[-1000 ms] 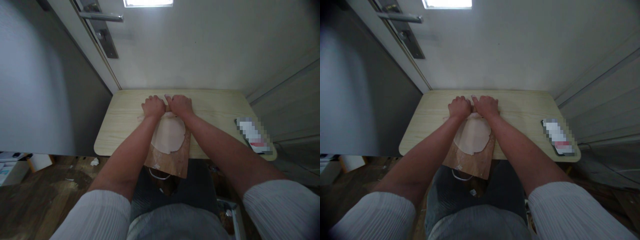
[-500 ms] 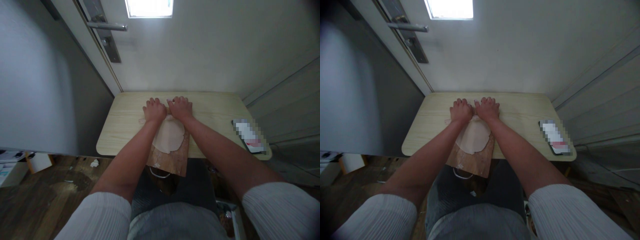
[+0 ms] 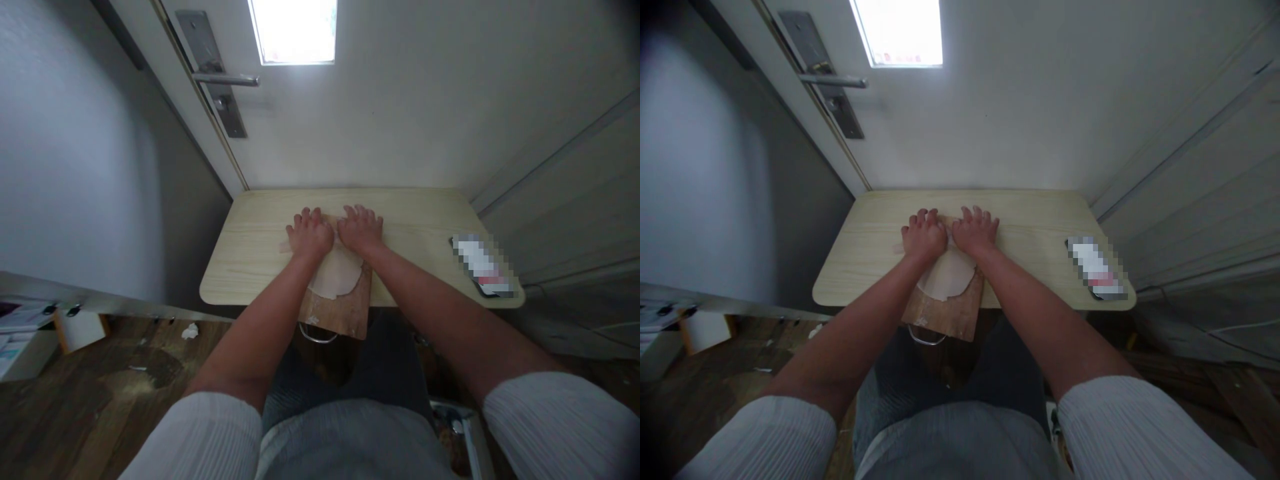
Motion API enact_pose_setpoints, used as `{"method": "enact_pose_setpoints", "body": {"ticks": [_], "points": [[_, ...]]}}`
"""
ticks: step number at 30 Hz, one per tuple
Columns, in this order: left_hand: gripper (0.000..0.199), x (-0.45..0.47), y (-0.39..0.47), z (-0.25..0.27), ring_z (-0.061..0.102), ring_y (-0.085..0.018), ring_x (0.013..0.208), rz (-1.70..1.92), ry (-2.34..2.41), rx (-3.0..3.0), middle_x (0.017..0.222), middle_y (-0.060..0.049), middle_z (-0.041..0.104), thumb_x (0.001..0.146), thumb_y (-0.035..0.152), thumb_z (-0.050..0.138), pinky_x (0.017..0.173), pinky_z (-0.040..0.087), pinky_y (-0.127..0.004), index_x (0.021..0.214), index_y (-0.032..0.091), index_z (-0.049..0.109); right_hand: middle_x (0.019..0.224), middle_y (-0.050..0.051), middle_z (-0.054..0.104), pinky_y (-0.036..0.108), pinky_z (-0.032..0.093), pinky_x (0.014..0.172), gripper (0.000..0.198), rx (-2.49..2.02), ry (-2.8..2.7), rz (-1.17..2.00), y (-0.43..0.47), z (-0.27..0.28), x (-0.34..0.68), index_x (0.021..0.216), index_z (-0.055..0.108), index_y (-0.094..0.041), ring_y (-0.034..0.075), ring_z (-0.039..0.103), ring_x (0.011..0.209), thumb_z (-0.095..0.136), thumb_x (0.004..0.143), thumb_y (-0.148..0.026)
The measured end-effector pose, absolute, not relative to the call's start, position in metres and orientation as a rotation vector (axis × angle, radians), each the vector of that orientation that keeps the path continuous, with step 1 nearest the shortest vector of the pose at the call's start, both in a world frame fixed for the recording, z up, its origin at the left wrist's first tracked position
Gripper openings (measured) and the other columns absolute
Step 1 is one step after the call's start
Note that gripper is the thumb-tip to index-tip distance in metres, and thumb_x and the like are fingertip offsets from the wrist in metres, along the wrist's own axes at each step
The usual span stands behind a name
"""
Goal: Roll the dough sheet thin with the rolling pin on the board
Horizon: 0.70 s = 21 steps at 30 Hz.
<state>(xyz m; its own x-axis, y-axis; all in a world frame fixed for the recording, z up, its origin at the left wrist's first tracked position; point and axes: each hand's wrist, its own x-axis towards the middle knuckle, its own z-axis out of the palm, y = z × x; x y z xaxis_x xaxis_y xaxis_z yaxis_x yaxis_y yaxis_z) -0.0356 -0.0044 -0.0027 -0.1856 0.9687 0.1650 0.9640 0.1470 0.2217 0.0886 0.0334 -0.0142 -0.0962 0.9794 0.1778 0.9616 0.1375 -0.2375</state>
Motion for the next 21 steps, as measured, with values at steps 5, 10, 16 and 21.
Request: {"method": "enact_pose_setpoints", "body": {"ticks": [5,10,16,21], "points": [[0.05,-0.029,-0.026,-0.003,0.042,-0.032,0.133,0.422,2.361,2.033,0.153,-0.012,0.043,0.098,0.037,0.029,0.105,0.037,-0.053,0.145,0.026,0.042,0.153,0.015,0.043,0.061,0.022,0.11,0.054,-1.881,-2.122,0.032,0.011,-0.021,0.094,0.146,0.046,-0.02,0.036,0.036,0.136,0.039,0.097,-0.04],[0.052,-0.023,-0.049,-0.002,0.036,-0.032,0.14,0.375,2.377,2.07,0.157,-0.012,0.039,0.1,0.039,0.023,0.11,0.032,-0.055,0.145,0.023,0.044,0.152,0.013,0.046,0.061,0.021,0.111,0.051,-1.869,-2.117,0.023,-0.011,-0.02,0.1,0.143,0.05,-0.02,0.036,0.037,0.136,0.037,0.098,-0.038],[0.054,-0.018,-0.074,-0.01,0.04,-0.031,0.136,0.456,2.369,2.177,0.155,-0.011,0.044,0.102,0.041,0.018,0.108,0.034,-0.054,0.142,0.022,0.048,0.15,0.016,0.046,0.059,0.021,0.111,0.052,-1.856,-2.097,0.008,-0.04,-0.019,0.107,0.144,0.047,-0.017,0.035,0.037,0.137,0.031,0.1,-0.039],[0.056,-0.016,-0.097,-0.015,0.042,-0.031,0.136,0.482,2.291,2.246,0.149,-0.011,0.052,0.103,0.041,0.016,0.108,0.033,-0.054,0.144,0.019,0.047,0.149,0.018,0.048,0.06,0.02,0.112,0.054,-1.814,-2.076,0.019,-0.063,-0.032,0.115,0.147,0.042,-0.014,0.034,0.038,0.136,0.031,0.101,-0.041]]}}
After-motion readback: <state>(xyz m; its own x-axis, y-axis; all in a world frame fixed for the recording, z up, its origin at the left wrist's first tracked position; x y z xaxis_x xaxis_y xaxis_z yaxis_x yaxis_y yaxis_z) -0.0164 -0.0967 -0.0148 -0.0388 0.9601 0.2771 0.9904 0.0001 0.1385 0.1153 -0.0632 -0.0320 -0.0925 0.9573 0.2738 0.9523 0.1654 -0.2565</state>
